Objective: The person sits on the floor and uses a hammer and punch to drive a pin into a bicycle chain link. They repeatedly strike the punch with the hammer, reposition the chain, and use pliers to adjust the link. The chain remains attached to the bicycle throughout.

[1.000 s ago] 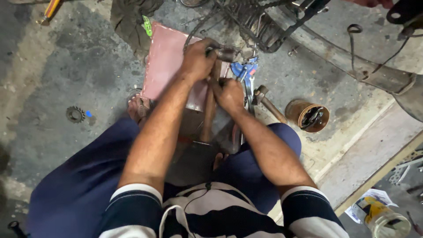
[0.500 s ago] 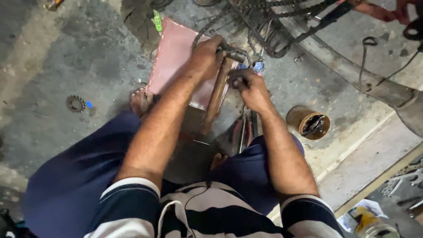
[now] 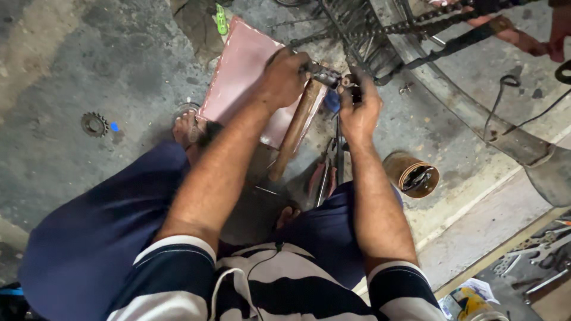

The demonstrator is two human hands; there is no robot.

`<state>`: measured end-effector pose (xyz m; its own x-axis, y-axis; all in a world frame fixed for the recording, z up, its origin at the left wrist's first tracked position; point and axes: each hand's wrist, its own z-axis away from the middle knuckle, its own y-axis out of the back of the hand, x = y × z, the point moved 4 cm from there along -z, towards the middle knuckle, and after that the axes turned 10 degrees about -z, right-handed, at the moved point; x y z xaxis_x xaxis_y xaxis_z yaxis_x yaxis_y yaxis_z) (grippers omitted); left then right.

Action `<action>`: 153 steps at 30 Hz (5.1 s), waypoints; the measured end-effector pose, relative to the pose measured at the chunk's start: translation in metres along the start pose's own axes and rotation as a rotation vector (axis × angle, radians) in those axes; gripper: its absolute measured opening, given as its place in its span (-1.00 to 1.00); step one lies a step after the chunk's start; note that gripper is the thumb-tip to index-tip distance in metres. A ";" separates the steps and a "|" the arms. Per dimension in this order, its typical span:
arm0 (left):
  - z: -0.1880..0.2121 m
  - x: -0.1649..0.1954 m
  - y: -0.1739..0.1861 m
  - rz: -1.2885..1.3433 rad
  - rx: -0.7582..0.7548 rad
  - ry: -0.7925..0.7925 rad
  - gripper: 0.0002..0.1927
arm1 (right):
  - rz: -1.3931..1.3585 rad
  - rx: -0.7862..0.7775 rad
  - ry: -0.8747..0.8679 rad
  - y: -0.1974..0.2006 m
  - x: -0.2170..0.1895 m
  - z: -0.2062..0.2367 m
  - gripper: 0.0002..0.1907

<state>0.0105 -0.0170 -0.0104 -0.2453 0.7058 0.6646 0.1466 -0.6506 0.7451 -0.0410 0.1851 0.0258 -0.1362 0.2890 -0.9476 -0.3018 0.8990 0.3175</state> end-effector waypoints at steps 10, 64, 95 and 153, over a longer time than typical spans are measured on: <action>0.004 0.010 0.005 -0.031 -0.075 0.097 -0.78 | 0.139 -0.076 0.229 -0.010 -0.002 -0.008 -0.70; 0.016 0.018 -0.006 -0.039 0.082 0.247 -0.67 | 0.134 -0.146 0.151 -0.031 0.001 -0.013 -0.46; 0.015 0.019 -0.003 -0.031 0.047 0.255 -0.69 | 0.090 -0.157 0.137 -0.033 0.000 -0.013 -0.37; 0.018 0.017 -0.006 -0.049 0.081 0.224 -0.60 | 0.116 -0.098 -0.083 0.052 -0.017 0.063 -0.53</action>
<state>0.0227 0.0044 -0.0025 -0.4595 0.6502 0.6050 0.2037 -0.5859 0.7844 0.0052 0.2475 0.0565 -0.0986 0.4190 -0.9026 -0.3800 0.8224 0.4233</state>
